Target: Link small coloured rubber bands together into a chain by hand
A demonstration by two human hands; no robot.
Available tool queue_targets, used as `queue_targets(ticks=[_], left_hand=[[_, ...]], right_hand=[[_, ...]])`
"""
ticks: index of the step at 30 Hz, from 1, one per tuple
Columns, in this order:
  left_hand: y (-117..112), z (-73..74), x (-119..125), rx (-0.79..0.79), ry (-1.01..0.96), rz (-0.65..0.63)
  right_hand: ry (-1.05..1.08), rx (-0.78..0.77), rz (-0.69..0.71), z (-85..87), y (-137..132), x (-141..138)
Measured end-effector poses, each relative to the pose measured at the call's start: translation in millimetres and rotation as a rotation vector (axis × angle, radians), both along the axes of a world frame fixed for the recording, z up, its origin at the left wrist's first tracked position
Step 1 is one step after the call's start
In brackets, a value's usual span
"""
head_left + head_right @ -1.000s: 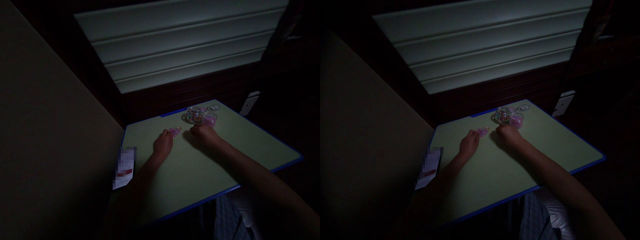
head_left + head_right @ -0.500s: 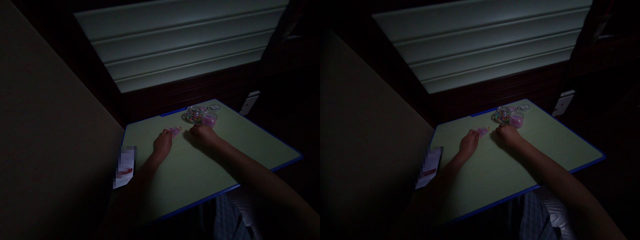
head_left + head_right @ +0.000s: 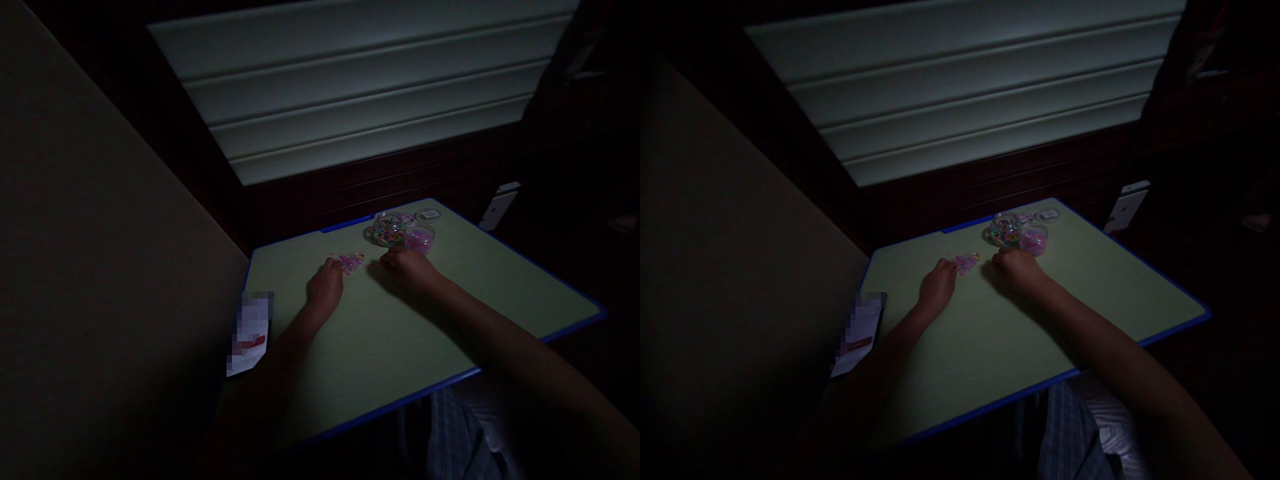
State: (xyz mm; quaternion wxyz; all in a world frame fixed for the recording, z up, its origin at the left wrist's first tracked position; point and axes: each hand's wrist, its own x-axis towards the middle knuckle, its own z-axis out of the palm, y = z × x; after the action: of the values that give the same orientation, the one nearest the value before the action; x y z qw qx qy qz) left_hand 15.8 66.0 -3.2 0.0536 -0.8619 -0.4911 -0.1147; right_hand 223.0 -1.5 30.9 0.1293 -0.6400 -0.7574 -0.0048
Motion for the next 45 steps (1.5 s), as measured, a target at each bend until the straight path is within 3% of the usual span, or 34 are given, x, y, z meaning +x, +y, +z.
queue_targets(ticks=[27, 32, 39, 45], left_hand=[[-5.2, 1.9, 3.5, 0.053, -0.055, 0.066], [-10.8, 4.7, 5.1, 0.098, -0.031, -0.016], [-15.1, 1.7, 7.2, 0.136, 0.137, -0.248], [-15.2, 2.0, 7.3, 0.176, 0.155, -0.297]], right_hand=[[0.001, 0.047, 0.006, -2.3, 1.5, 1.2], [0.060, 0.130, 0.067, -7.2, 2.1, -0.7], [0.055, 0.221, 0.289, -5.7, -2.5, -10.1], [-0.002, 0.223, 0.308, -4.4, -2.9, -11.8]])
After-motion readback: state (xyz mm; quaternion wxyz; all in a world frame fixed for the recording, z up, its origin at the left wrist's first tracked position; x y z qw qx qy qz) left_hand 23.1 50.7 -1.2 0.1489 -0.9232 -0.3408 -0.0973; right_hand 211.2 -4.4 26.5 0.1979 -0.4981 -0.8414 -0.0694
